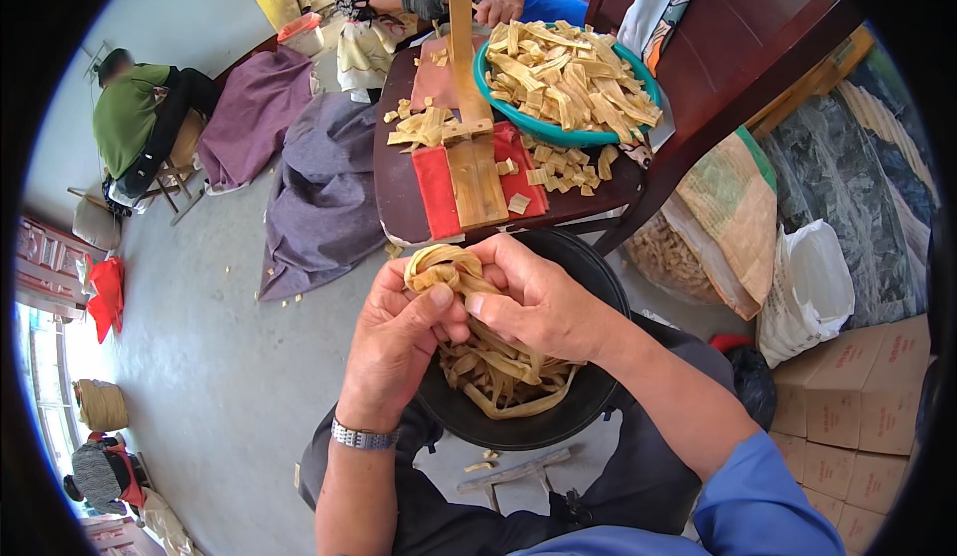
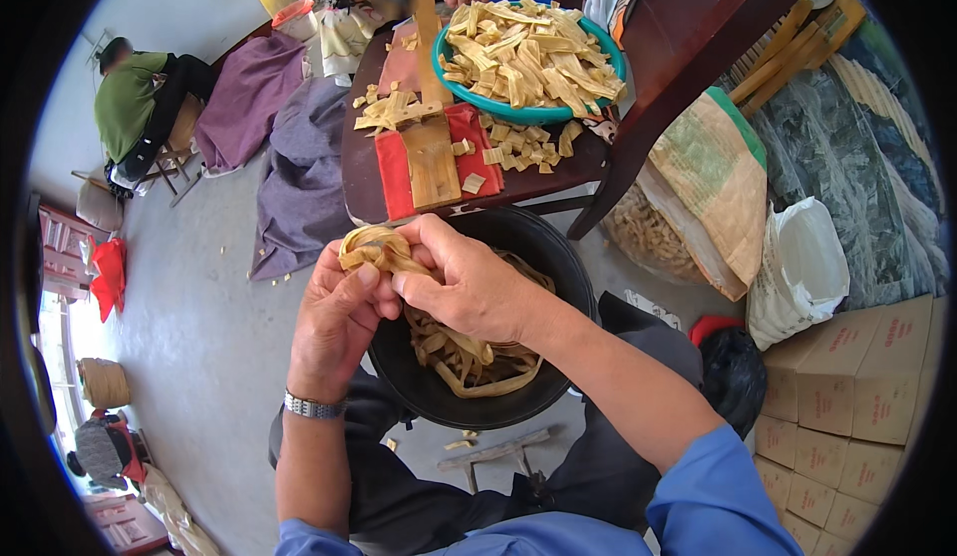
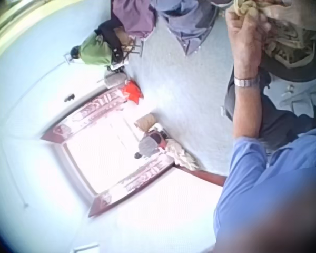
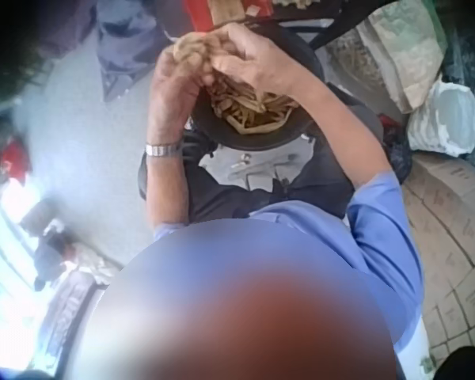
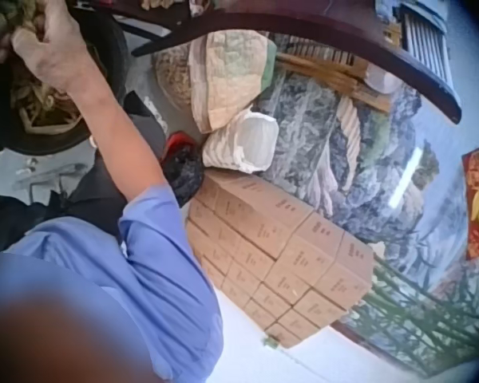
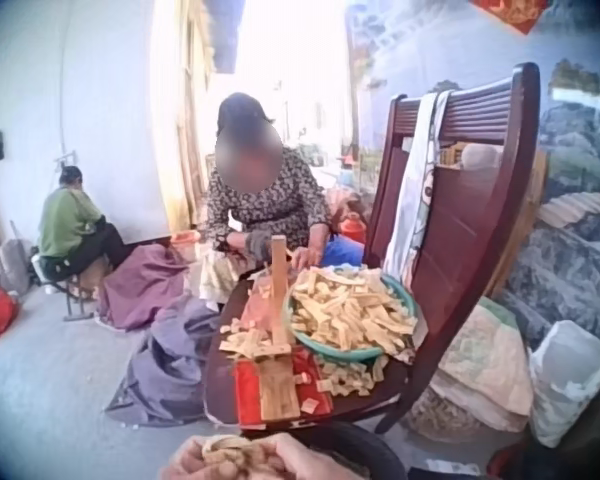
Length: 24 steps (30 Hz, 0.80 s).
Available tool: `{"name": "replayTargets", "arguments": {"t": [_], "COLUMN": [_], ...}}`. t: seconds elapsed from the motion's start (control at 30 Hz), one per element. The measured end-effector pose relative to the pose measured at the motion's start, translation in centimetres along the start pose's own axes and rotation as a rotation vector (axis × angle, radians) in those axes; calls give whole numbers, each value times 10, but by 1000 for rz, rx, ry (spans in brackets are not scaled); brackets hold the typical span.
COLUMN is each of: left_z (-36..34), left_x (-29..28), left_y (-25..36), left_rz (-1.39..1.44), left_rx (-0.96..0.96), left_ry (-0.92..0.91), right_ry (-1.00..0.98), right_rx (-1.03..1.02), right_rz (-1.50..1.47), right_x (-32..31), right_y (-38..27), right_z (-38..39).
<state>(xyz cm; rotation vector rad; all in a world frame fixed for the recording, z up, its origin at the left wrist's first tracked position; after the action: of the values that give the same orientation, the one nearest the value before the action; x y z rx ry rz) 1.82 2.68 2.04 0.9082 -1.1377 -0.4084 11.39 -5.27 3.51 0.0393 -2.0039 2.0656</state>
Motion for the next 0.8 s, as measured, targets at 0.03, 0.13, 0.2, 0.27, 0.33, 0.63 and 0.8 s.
{"name": "replayTargets", "arguments": {"t": [0.03, 0.13, 0.2, 0.27, 0.33, 0.63, 0.8], "left_z": [0, 0, 3, 7, 14, 24, 35], "left_x": [-4, -8, -9, -7, 16, 49, 33], "left_y": [2, 4, 9, 16, 26, -14, -51], "left_rz": [-43, -174, -333, -567, -1088, -1776, -1588], "left_rx": [26, 75, 161, 277, 491, 495, 118], "left_ry": [24, 82, 96, 103, 16, -172, -368], "right_ry": [23, 179, 203, 204, 228, -253, -492], "right_rx": [29, 18, 47, 78, 62, 591, 463], "right_rz": [66, 220, 293, 355, 337, -114, 396], "right_x": [-6, -14, -15, -15, -21, -5, -15], "right_y": [2, 2, 3, 4, 18, 66, 53], "right_z": [2, 1, 1, -2, -5, 25, 37]}}
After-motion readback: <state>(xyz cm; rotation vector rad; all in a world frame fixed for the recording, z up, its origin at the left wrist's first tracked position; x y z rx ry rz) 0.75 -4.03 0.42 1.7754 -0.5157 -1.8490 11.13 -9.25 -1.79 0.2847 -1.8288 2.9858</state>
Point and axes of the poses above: each hand's wrist, its own z-axis away from the middle knuckle, its own x-axis out of the palm, y = z × x, the point moved 9 cm from there along -z, towards the middle knuckle, and after that the axes turned 5 degrees about -y, right-handed, at the moved point
